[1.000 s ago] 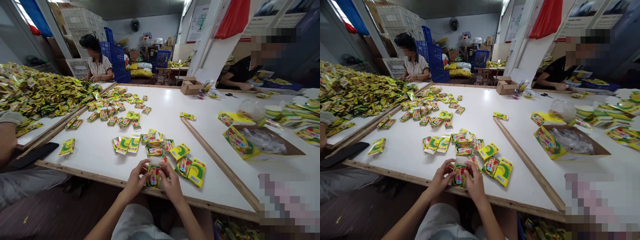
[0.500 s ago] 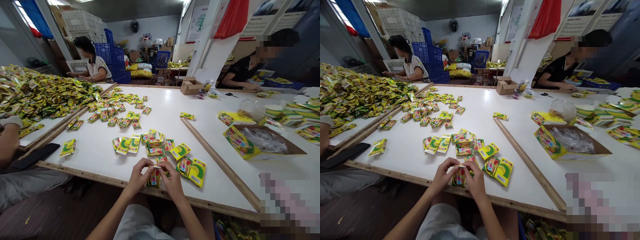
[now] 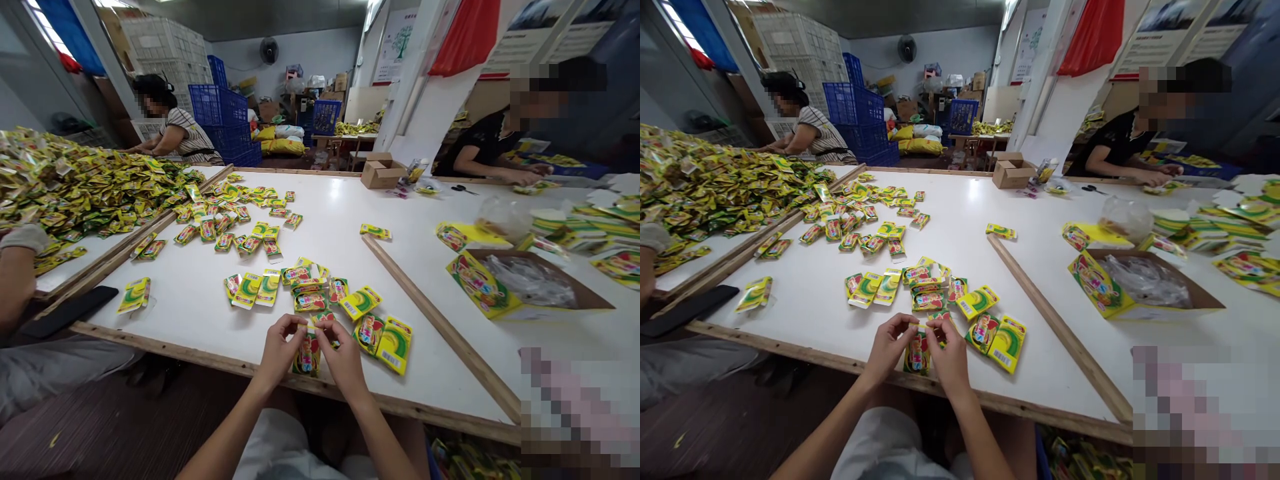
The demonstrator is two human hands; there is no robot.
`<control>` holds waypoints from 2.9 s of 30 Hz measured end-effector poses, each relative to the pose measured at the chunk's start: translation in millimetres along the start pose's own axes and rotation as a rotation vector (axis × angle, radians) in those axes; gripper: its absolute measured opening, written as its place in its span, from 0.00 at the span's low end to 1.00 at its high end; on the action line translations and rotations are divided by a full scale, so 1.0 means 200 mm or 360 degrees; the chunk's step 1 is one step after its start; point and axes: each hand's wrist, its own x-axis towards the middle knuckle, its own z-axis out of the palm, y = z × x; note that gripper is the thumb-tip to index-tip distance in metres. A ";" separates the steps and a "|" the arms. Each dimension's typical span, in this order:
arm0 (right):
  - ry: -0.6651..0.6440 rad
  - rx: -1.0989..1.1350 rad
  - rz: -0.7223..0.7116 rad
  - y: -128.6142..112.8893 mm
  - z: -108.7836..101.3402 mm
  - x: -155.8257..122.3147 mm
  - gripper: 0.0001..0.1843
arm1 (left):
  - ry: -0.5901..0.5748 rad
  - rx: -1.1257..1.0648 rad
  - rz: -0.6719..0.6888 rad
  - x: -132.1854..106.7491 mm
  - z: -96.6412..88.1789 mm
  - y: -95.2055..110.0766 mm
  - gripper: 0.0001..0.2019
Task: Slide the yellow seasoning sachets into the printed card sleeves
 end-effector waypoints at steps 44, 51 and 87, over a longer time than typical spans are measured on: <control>0.0091 -0.0267 -0.0296 0.02 -0.27 -0.10 0.12 | -0.0318 0.0220 0.0263 -0.01 0.08 0.05 0.02; 0.0059 -0.0041 -0.0133 0.05 -0.15 -0.14 0.12 | -0.0309 -0.0087 0.0106 -0.09 0.08 0.01 0.14; 0.0083 -0.0072 -0.0138 0.00 -0.12 -0.09 0.10 | -0.0137 -0.0010 0.0065 -0.09 0.10 -0.01 0.11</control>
